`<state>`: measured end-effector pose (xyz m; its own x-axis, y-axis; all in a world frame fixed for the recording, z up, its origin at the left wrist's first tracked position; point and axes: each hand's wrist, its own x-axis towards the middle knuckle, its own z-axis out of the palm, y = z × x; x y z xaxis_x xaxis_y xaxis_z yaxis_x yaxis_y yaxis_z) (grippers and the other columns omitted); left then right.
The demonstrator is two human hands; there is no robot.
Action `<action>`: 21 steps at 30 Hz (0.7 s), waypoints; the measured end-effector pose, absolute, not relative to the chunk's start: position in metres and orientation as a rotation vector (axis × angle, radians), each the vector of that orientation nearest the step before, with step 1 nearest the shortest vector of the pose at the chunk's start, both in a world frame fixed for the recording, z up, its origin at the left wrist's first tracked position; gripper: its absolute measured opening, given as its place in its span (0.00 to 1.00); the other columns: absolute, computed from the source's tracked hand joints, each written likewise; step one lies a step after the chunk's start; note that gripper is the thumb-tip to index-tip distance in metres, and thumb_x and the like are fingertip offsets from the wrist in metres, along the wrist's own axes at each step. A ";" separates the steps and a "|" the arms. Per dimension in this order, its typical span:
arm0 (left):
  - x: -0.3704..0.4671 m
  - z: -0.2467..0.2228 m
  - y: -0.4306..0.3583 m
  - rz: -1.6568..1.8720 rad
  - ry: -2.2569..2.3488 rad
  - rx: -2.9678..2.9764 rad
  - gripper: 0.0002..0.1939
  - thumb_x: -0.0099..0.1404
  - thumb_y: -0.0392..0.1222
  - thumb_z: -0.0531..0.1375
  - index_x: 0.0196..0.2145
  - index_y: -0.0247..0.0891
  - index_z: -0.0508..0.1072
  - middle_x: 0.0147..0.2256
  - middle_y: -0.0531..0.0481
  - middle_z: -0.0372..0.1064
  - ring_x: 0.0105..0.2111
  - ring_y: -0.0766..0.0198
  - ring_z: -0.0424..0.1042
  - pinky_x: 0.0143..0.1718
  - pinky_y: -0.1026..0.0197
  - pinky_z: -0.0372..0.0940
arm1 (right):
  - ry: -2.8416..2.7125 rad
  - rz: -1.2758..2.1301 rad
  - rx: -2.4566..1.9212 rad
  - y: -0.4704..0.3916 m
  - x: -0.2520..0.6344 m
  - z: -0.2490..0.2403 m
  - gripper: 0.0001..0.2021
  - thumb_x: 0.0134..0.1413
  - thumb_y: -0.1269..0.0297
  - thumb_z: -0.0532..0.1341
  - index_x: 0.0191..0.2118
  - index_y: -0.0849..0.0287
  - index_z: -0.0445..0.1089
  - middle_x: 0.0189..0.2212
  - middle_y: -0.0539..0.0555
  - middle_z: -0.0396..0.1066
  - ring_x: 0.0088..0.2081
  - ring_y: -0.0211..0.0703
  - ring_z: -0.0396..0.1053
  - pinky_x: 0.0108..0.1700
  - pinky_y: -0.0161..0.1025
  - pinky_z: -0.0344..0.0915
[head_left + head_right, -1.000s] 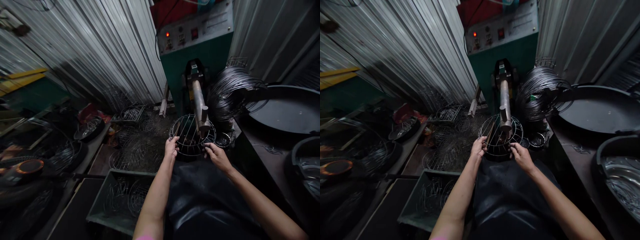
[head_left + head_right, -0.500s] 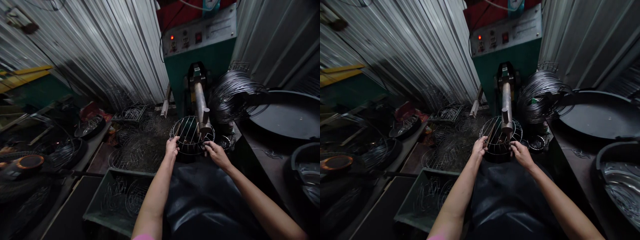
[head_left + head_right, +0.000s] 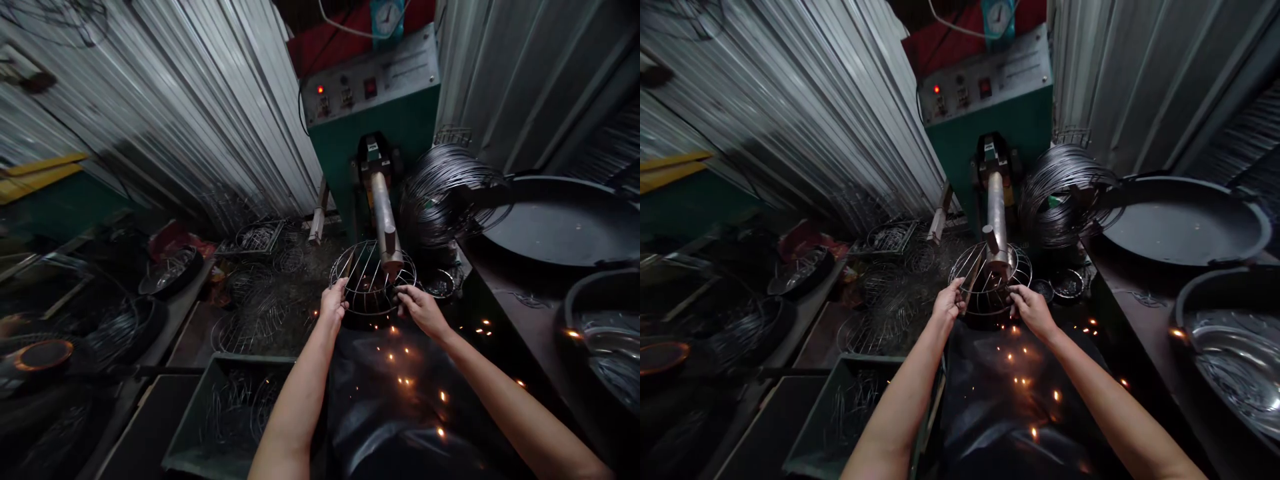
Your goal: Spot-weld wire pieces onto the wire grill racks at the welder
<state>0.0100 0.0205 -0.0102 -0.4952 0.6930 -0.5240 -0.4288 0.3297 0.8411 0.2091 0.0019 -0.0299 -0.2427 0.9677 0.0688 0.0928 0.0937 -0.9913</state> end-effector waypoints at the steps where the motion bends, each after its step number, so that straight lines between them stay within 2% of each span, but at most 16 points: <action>1: 0.011 -0.009 0.020 1.384 1.584 0.244 0.18 0.41 0.42 0.66 0.19 0.37 0.58 0.13 0.63 0.46 0.11 0.78 0.46 0.10 0.71 0.42 | -1.509 1.254 -1.101 0.002 0.209 -0.030 0.15 0.52 0.53 0.53 0.36 0.60 0.65 0.25 0.52 0.69 0.20 0.36 0.65 0.24 0.34 0.63; 10: 0.017 -0.011 0.012 1.400 1.604 0.186 0.14 0.44 0.42 0.65 0.20 0.36 0.62 0.13 0.62 0.48 0.10 0.76 0.49 0.09 0.71 0.43 | -1.574 1.107 -1.119 0.003 0.208 -0.027 0.12 0.53 0.57 0.51 0.35 0.59 0.67 0.24 0.51 0.69 0.19 0.36 0.64 0.26 0.35 0.63; 21: 0.025 -0.020 0.010 1.331 1.641 0.076 0.15 0.47 0.45 0.64 0.19 0.36 0.60 0.13 0.63 0.43 0.11 0.77 0.44 0.10 0.70 0.45 | -1.598 1.051 -1.187 0.009 0.209 -0.030 0.12 0.53 0.60 0.51 0.36 0.59 0.68 0.22 0.49 0.68 0.17 0.35 0.63 0.23 0.33 0.61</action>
